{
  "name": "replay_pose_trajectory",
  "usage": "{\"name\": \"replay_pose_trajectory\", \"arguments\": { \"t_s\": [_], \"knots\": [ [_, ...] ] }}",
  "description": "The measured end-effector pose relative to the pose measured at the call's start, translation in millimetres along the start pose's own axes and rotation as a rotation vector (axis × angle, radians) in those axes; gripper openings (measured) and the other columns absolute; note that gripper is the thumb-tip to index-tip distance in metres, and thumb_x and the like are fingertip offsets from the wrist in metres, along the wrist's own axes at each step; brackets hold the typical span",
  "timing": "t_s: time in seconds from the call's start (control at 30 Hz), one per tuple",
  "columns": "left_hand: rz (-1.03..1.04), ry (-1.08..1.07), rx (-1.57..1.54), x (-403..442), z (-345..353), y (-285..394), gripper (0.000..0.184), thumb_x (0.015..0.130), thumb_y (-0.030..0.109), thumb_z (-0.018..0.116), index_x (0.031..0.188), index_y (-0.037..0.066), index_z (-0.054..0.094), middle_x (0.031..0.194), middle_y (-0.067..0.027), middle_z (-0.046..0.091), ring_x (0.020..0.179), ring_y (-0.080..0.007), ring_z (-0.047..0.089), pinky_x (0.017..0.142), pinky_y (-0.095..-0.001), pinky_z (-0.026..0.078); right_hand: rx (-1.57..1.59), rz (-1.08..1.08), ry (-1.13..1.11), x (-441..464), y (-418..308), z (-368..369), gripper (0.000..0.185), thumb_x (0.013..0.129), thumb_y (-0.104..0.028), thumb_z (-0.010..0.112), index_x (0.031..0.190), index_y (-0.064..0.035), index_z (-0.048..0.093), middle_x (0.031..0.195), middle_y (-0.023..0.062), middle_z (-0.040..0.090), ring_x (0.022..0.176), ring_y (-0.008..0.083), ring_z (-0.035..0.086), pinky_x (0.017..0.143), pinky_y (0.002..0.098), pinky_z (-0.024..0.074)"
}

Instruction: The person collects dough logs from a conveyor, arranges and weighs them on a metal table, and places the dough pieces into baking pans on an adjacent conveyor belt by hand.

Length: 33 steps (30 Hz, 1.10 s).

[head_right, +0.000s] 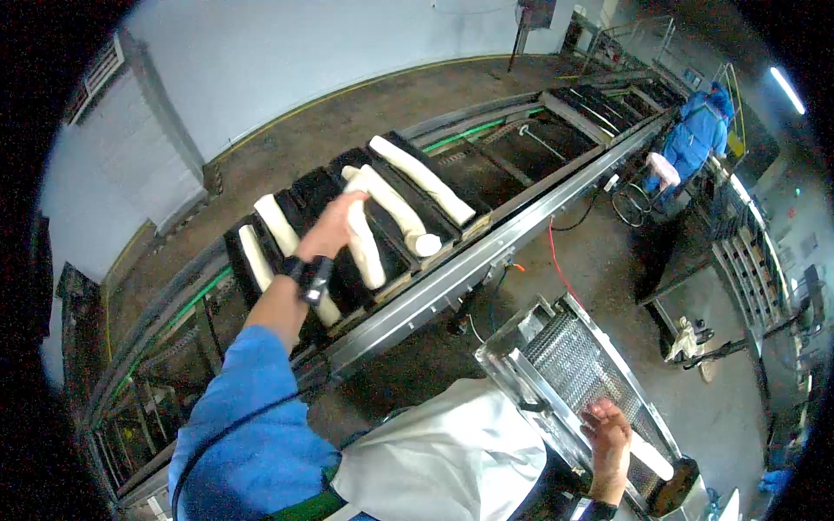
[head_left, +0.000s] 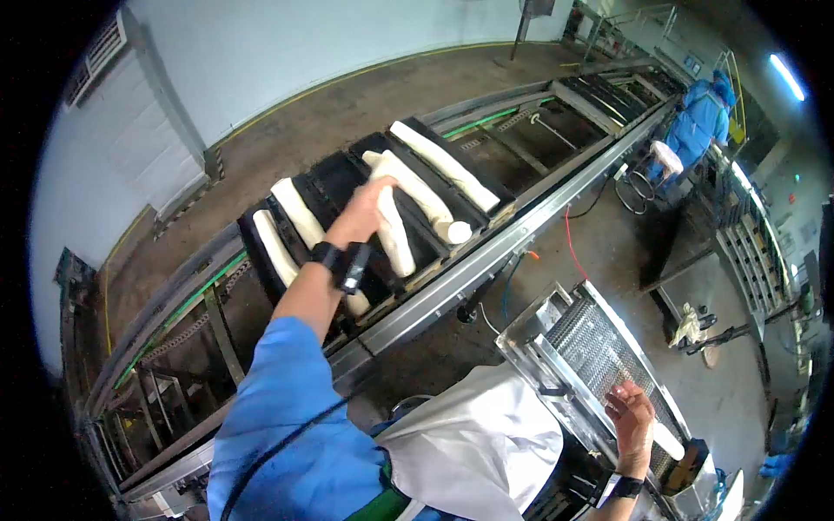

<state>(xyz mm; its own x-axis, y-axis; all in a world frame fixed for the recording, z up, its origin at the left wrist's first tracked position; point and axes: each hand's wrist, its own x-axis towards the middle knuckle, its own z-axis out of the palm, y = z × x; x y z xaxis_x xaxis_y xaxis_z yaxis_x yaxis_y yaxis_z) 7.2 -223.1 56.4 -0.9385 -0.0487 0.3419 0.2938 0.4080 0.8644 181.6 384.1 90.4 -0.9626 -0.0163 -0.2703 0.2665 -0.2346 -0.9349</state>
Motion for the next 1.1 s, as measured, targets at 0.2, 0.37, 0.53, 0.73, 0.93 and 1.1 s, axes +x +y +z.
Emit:
{"name": "replay_pose_trajectory", "arguments": {
  "t_s": [0.2, 0.37, 0.53, 0.73, 0.93, 1.1],
  "knots": [
    [-0.276, 0.593, -0.925, 0, -38, 116, 0.026, 0.085, 0.024, 0.065, 0.098, 0.003, 0.056, 0.074, -0.0041, 0.057, 0.06, -0.0135, 0.057, 0.053, -0.0271, 0.05, -0.043, 0.019, -0.031, 22, -13, -9, 0.04, 0.079, -0.03, 0.067, 0.108, -0.0041, 0.059, 0.101, 0.0051, 0.064, 0.095, 0.0219, 0.061, 0.082, 0.034, 0.0486],
    [-0.445, 0.655, -0.249, -54, -30, 97, 0.081, 0.089, 0.03, 0.062, 0.145, -0.004, 0.014, 0.14, -0.0211, 0.036, 0.119, -0.0296, 0.049, 0.094, -0.0377, 0.046, -0.025, -0.006, -0.054, 57, -29, 0, 0.043, 0.08, -0.031, 0.066, 0.113, -0.0048, 0.057, 0.101, 0.0061, 0.065, 0.094, 0.0226, 0.062, 0.081, 0.0345, 0.0481],
    [-0.822, 0.799, 0.565, -99, -83, 4, 0.069, 0.085, 0.036, 0.063, 0.134, -0.006, 0.039, 0.131, -0.0311, 0.046, 0.126, -0.0413, 0.042, 0.105, -0.0428, 0.035, -0.082, 0.062, -0.099, 98, -39, -23, 0.036, 0.081, -0.019, 0.066, 0.112, -0.0016, 0.058, 0.106, 0.0083, 0.064, 0.096, 0.0206, 0.062, 0.084, 0.0323, 0.0482],
    [-0.946, 0.709, 0.443, -113, -96, 29, 0.06, 0.087, 0.041, 0.06, 0.13, 0.003, 0.043, 0.127, -0.0243, 0.05, 0.119, -0.038, 0.045, 0.1, -0.0401, 0.038, -1.719, -0.408, 0.23, 156, -27, -88, 0.048, 0.073, -0.01, 0.067, 0.119, -0.0003, 0.055, 0.117, 0.0217, 0.059, 0.104, 0.04, 0.057, 0.088, 0.0428, 0.0464],
    [-0.389, 0.559, 1.294, -117, -66, 89, 0.046, 0.077, 0.014, 0.068, 0.12, 0.008, 0.056, 0.119, -0.0201, 0.053, 0.114, -0.0353, 0.05, 0.097, -0.0369, 0.041, -1.45, -0.239, 0.052, 179, 26, -127, 0.037, 0.08, -0.028, 0.058, 0.105, -0.0006, 0.06, 0.1, 0.0221, 0.06, 0.096, 0.0406, 0.056, 0.085, 0.0465, 0.0443],
    [-0.748, 0.328, 0.673, -120, -67, -8, 0.06, 0.068, -0.005, 0.061, 0.127, -0.001, 0.051, 0.13, -0.022, 0.051, 0.123, -0.0337, 0.047, 0.104, -0.0356, 0.038, -1.53, -0.309, -0.063, 156, 15, -51, 0.042, 0.073, -0.02, 0.066, 0.111, -0.004, 0.058, 0.103, 0.0179, 0.058, 0.101, 0.0375, 0.054, 0.092, 0.0468, 0.0399]
  ]
}}
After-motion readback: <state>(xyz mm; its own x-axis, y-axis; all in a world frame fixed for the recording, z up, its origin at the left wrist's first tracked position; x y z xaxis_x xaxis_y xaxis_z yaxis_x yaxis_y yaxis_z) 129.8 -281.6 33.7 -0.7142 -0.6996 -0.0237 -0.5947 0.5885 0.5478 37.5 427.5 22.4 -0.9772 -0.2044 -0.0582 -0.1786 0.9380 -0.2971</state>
